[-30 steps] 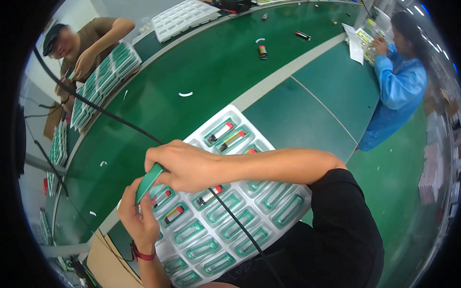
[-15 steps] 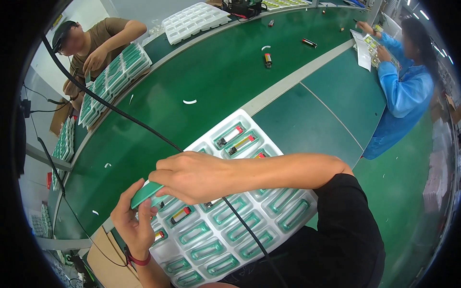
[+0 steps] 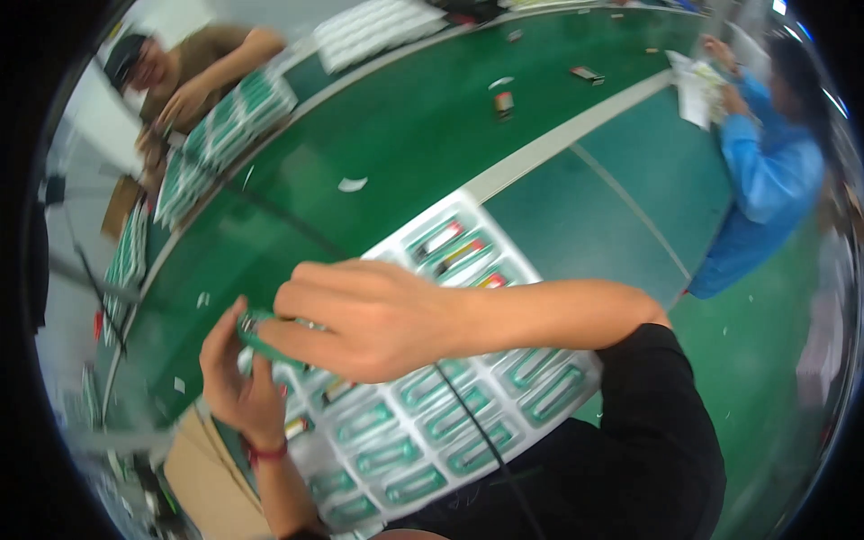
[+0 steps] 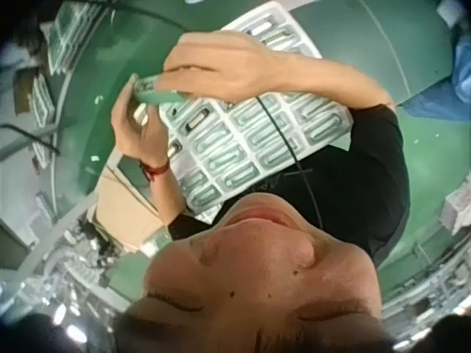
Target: The person assembles electronic power bank components by hand, placing battery packs and circuit boards into plastic housings on an assembly line.
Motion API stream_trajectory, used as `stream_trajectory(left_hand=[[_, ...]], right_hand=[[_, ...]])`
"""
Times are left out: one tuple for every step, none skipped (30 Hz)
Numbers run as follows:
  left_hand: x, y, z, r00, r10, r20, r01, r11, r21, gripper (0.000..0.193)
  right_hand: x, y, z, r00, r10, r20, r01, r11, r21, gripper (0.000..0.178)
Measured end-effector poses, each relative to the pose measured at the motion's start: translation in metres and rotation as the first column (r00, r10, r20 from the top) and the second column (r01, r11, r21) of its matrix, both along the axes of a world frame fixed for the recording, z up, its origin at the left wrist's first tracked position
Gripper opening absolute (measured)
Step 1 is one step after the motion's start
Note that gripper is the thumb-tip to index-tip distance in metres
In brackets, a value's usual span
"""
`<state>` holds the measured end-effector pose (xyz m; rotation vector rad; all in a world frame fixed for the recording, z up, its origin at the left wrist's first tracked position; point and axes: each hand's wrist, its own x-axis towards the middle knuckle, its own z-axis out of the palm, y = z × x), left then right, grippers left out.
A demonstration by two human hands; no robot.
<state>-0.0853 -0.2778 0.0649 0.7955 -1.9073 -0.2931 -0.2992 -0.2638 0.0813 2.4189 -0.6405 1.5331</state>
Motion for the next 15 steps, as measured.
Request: stream_trajectory(left_hand=[[-0.004, -0.004, -0.011, 0.977, -0.123, -0.173, 0.127, 0.992, 0.016, 0.043], [-0.014, -0.016, -0.021, 0.948, -0.228, -0.220, 0.241, 0.970, 0.034, 0.042], [-0.016, -0.017, -0.024, 0.912, -0.302, -0.279, 0.319, 0.947, 0.018, 0.040], [-0.015, -0.016, -0.022, 0.876, -0.373, -0.306, 0.396, 0.918, 0.012, 0.040], [-0.012, -0.015, -0.022, 0.861, -0.399, -0.314, 0.420, 0.907, 0.000, 0.039], [-0.009, -0.014, -0.025, 0.881, -0.384, -0.275, 0.388, 0.921, -0.043, 0.040], [-0.011, -0.013, -0.024, 0.870, -0.395, -0.294, 0.404, 0.914, -0.030, 0.041], [-0.011, -0.011, -0.022, 0.857, -0.408, -0.314, 0.424, 0.906, -0.020, 0.041], [-0.012, -0.010, -0.023, 0.861, -0.402, -0.311, 0.420, 0.907, -0.009, 0.041], [-0.013, -0.010, -0.024, 0.858, -0.412, -0.307, 0.428, 0.904, -0.018, 0.042], [-0.012, -0.009, -0.025, 0.854, -0.423, -0.302, 0.436, 0.899, -0.027, 0.042], [-0.015, -0.008, -0.025, 0.853, -0.426, -0.301, 0.440, 0.898, -0.024, 0.042], [-0.018, -0.008, -0.024, 0.847, -0.431, -0.310, 0.450, 0.893, -0.011, 0.042], [-0.019, -0.007, -0.024, 0.841, -0.437, -0.319, 0.461, 0.887, 0.000, 0.042], [-0.020, -0.007, -0.024, 0.838, -0.444, -0.317, 0.468, 0.883, 0.003, 0.042]], right_hand=[[0.002, 0.002, 0.000, 0.999, -0.029, -0.013, 0.028, 0.997, -0.067, 0.034], [-0.005, 0.002, -0.005, 0.997, -0.075, -0.029, 0.070, 0.988, -0.139, 0.035], [-0.004, 0.005, -0.003, 0.996, -0.081, -0.034, 0.073, 0.980, -0.187, 0.033], [0.000, 0.007, -0.004, 0.995, -0.094, -0.032, 0.084, 0.969, -0.234, 0.031], [0.008, 0.005, -0.006, 0.999, -0.032, 0.000, 0.032, 0.974, -0.226, 0.031], [0.013, 0.006, -0.010, 0.999, -0.039, 0.017, 0.043, 0.967, -0.251, 0.030], [0.013, 0.009, -0.009, 0.997, -0.069, 0.025, 0.073, 0.960, -0.272, 0.028], [0.012, 0.014, -0.007, 0.998, -0.049, 0.038, 0.058, 0.963, -0.263, 0.028], [0.008, 0.020, -0.006, 0.997, -0.060, -0.039, 0.051, 0.978, -0.201, 0.035], [0.007, 0.023, -0.007, 0.991, -0.067, -0.117, 0.050, 0.989, -0.138, 0.042], [0.009, 0.023, -0.008, 0.993, -0.068, -0.100, 0.052, 0.986, -0.158, 0.040], [0.007, 0.024, -0.008, 0.993, -0.072, -0.097, 0.056, 0.986, -0.156, 0.040], [0.005, 0.024, -0.008, 0.993, -0.066, -0.093, 0.052, 0.987, -0.152, 0.040], [0.004, 0.025, -0.009, 0.994, -0.061, -0.088, 0.047, 0.988, -0.149, 0.039], [0.005, 0.025, -0.009, 0.994, -0.069, -0.086, 0.056, 0.987, -0.148, 0.039]])
